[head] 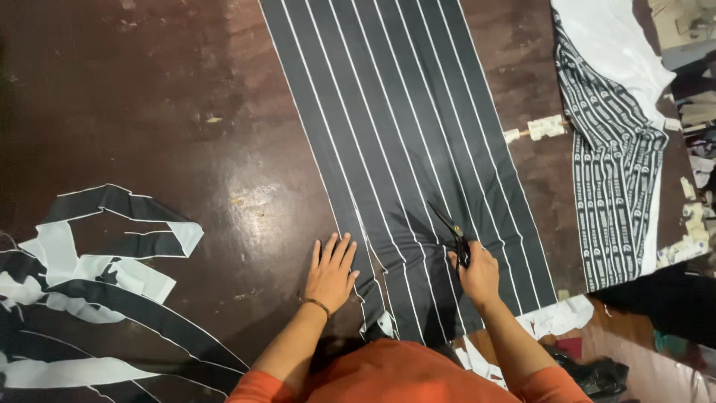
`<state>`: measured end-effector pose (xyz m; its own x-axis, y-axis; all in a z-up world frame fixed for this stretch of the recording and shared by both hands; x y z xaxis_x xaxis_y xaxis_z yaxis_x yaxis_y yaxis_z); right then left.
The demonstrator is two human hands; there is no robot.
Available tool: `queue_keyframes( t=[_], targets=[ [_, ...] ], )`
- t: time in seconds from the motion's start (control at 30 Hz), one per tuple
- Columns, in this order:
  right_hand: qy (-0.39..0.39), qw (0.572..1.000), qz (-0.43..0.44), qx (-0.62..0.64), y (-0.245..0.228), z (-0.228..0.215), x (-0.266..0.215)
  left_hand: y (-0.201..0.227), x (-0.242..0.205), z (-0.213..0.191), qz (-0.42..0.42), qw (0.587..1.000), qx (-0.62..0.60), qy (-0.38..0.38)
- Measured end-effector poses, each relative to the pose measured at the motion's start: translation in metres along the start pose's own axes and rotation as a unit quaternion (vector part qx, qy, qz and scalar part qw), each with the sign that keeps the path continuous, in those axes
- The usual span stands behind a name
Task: The person cuts a large piece of black and white striped fabric into long strips using shears. They repeatedly fold and reposition the fabric on a wooden table to continue cutting along the stripes.
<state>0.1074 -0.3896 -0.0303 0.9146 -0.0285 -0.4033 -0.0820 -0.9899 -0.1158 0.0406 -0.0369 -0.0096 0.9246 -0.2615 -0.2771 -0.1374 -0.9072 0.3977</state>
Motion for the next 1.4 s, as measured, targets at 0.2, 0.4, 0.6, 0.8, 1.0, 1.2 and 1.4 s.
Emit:
queue_keyframes(
  t=[0.2,0.4,0.6,0.8,1.0,1.2,1.4],
  targets=[
    [0.003,1.000,0.026,0.007,0.047,0.028,-0.039,0.033,-0.039,0.022,0.034,0.999,-0.028,-0.019],
    [-0.016,0.996,0.074,0.045,0.086,0.035,-0.098,0.051,-0.076,0.073,0.115,0.993,-0.032,0.006],
    [-0.034,0.997,-0.052,0.053,-0.020,-0.018,-0.122,0.030,-0.030,0.024,0.014,0.995,-0.060,0.080],
    [-0.383,0.907,0.011,0.176,-0.097,0.008,-0.145,-0.013,0.010,-0.011,-0.009,0.998,0.025,0.054],
    [-0.468,0.851,0.063,0.228,-0.116,-0.013,-0.162,-0.025,0.010,0.003,-0.002,0.988,0.147,0.049],
    [-0.443,0.851,0.059,0.275,-0.129,0.040,-0.135,-0.027,0.009,-0.004,-0.005,0.999,0.043,0.026],
    [-0.422,0.862,0.036,0.280,-0.163,0.033,-0.121,-0.028,0.008,-0.007,-0.002,0.999,0.026,0.026]
  ],
)
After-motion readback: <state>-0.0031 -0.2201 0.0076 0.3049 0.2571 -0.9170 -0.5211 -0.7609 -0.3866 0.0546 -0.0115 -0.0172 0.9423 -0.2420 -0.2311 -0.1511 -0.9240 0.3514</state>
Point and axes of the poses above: each hand's wrist, its own x-axis towards the middle knuckle, its own z-axis out of the palm, y = z × x, the point moved 7 cm from there along x, towards the middle knuckle, and after that the axes turned 7 degrees about -y, right-handed, at the moved point
